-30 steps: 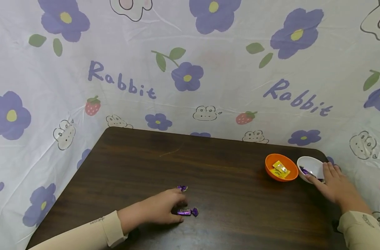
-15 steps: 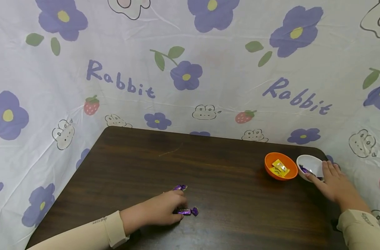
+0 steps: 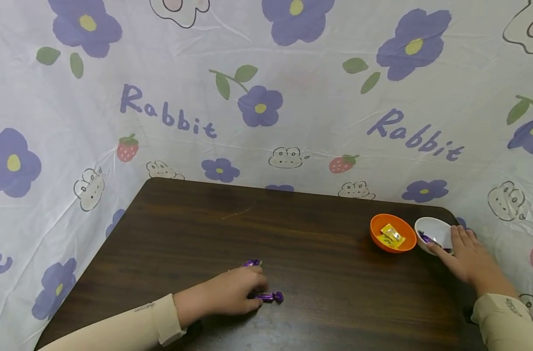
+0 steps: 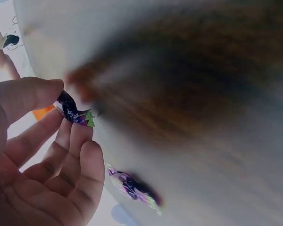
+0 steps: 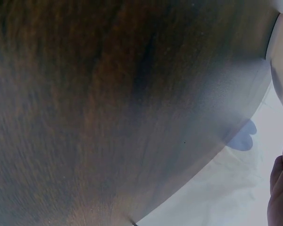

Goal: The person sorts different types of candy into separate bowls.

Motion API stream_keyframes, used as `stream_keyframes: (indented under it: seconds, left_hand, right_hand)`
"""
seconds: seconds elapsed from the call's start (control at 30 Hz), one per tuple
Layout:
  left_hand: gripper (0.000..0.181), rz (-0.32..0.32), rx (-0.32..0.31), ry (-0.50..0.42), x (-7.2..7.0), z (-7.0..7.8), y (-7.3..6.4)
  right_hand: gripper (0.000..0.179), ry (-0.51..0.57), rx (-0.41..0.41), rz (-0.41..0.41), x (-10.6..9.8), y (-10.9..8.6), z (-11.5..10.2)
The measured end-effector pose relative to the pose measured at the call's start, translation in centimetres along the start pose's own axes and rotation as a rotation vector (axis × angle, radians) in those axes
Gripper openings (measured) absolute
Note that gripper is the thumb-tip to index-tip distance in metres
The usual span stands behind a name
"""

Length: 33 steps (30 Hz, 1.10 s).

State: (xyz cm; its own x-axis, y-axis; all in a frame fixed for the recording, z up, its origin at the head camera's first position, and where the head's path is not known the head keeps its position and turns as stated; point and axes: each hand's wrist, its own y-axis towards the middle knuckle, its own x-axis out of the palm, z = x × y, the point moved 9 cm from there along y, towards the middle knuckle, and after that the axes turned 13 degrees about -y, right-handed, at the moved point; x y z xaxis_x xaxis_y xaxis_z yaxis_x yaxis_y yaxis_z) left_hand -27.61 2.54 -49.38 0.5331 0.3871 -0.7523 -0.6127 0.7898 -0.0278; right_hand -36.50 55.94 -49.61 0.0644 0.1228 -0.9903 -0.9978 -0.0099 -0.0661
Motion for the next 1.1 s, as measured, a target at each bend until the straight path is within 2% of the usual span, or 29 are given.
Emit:
stream_keyframes:
  seconds: [0.33, 0.7, 1.1]
  left_hand:
    - [0.02, -0.012, 0.038, -0.011, 0.1, 1.0, 2.1]
    - [0.016, 0.0, 0.096, -0.03, -0.7, 2.6, 4.7]
    - [0.019, -0.008, 0.146, -0.057, -1.0, 5.1, 9.2]
  right_hand:
    - [0.103, 0.006, 0.001, 0.014, 0.3, -0.1, 0.2]
    - [0.104, 0.007, -0.006, 0.009, 0.3, 0.0, 0.2]
    - [0.104, 0.02, -0.006, 0.031, 0.0, 0.1, 0.1]
